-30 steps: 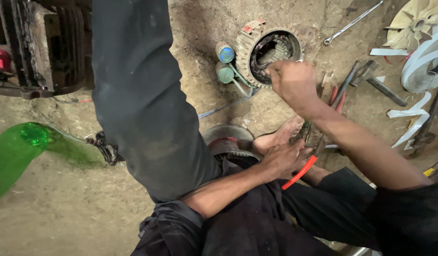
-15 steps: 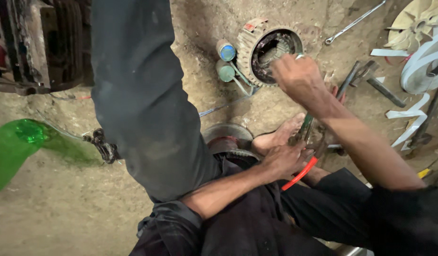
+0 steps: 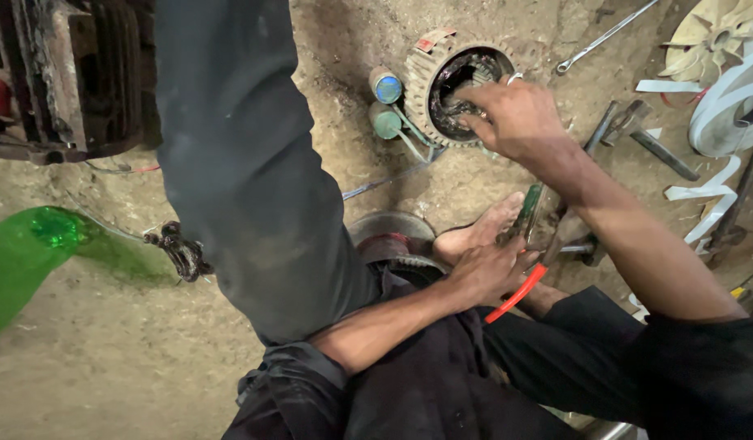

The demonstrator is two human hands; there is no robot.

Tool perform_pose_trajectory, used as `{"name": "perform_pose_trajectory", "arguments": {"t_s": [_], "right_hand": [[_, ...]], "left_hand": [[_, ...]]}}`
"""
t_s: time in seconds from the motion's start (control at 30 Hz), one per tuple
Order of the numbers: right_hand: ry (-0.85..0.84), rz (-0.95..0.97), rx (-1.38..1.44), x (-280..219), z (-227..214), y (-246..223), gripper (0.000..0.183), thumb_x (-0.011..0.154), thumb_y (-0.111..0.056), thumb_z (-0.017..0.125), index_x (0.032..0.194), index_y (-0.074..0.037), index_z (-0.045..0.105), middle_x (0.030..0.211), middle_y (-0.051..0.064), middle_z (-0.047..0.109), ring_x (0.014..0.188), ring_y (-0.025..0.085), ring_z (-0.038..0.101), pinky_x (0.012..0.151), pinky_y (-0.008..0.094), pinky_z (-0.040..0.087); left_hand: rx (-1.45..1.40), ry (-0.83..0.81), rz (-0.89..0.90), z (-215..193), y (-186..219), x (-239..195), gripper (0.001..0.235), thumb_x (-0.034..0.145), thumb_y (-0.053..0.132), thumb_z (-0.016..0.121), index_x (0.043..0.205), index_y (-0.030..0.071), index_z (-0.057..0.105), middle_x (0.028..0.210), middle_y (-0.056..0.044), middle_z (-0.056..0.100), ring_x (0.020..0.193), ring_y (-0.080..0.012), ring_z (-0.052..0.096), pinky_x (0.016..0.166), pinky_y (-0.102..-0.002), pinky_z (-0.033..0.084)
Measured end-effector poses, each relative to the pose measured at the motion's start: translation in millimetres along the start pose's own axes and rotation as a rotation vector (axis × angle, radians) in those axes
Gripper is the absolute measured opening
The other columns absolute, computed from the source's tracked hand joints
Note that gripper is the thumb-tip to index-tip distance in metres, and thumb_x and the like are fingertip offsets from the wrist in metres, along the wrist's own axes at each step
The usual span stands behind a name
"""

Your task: The person is repairing an electric motor stator while sitting on the floor. They use a screwdriver to adjust internal components and a hammer with a metal rod to tap the stator housing.

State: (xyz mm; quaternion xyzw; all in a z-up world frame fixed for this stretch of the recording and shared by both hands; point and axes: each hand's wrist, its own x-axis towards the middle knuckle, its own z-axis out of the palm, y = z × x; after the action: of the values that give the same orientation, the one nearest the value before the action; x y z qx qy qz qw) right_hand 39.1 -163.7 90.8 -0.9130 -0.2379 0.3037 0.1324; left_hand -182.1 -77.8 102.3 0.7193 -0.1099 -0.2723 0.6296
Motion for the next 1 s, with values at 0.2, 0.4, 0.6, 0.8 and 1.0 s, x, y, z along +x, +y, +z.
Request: {"name": "perform_pose_trajectory", "arguments": {"t_s": [0.2, 0.4, 0.6, 0.8, 1.0], "right_hand": [[-0.003, 0.064, -0.057, -2.7, 7.5, -4.1, 0.029, 0.098, -0.032, 0.07, 0.124, -0.019, 0.073, 0.107, 0.013, 0.076, 0.09, 0.032, 0.071, 0.084, 0.047, 0.056], [-0.409, -0.126, -0.42, 12.4, 16.7, 5.0, 0.028, 0.102, -0.015, 0.06, 0.126, -0.003, 0.063, 0.084, 0.013, 0.07, 0.076, 0.024, 0.068, 0.072, 0.038, 0.058], [-0.133, -0.243, -0.224, 2.5, 0.2, 19.6, 0.046, 0.096, -0.01, 0.06, 0.14, -0.002, 0.062, 0.095, 0.015, 0.073, 0.084, 0.029, 0.069, 0.078, 0.042, 0.056], [-0.019, -0.189, 0.02, 4.3, 13.2, 23.5, 0.034, 0.091, -0.013, 0.064, 0.125, -0.009, 0.069, 0.111, 0.016, 0.075, 0.098, 0.036, 0.071, 0.089, 0.049, 0.056], [-0.183, -0.084, -0.03, 25.9, 13.5, 11.6, 0.041, 0.083, -0.007, 0.063, 0.123, -0.012, 0.07, 0.111, 0.014, 0.075, 0.1, 0.035, 0.072, 0.089, 0.047, 0.056]], "left_hand": [[0.018, -0.007, 0.012, 0.0, -1.7, 0.6, 0.039, 0.097, 0.031, 0.065, 0.112, -0.005, 0.066, 0.167, -0.038, 0.024, 0.16, -0.048, 0.021, 0.131, -0.048, 0.025], [0.035, 0.007, 0.022, 6.6, -7.8, -1.3, 0.043, 0.095, 0.031, 0.066, 0.115, -0.007, 0.065, 0.165, -0.038, 0.025, 0.158, -0.0481, 0.023, 0.129, -0.047, 0.026], [-0.051, -0.158, -0.126, 22.9, -16.1, -6.5, 0.046, 0.102, 0.037, 0.063, 0.123, -0.004, 0.064, 0.162, -0.035, 0.035, 0.152, -0.0426, 0.038, 0.127, -0.048, 0.032], [0.018, 0.072, 0.048, 18.9, -14.4, -3.3, 0.044, 0.095, 0.032, 0.067, 0.118, -0.006, 0.063, 0.165, -0.035, 0.028, 0.157, -0.0456, 0.028, 0.128, -0.048, 0.032], [0.086, 0.021, 0.019, 16.0, -16.6, 0.0, 0.041, 0.098, 0.029, 0.066, 0.118, -0.007, 0.064, 0.164, -0.034, 0.031, 0.155, -0.0467, 0.029, 0.129, -0.048, 0.026]]}}
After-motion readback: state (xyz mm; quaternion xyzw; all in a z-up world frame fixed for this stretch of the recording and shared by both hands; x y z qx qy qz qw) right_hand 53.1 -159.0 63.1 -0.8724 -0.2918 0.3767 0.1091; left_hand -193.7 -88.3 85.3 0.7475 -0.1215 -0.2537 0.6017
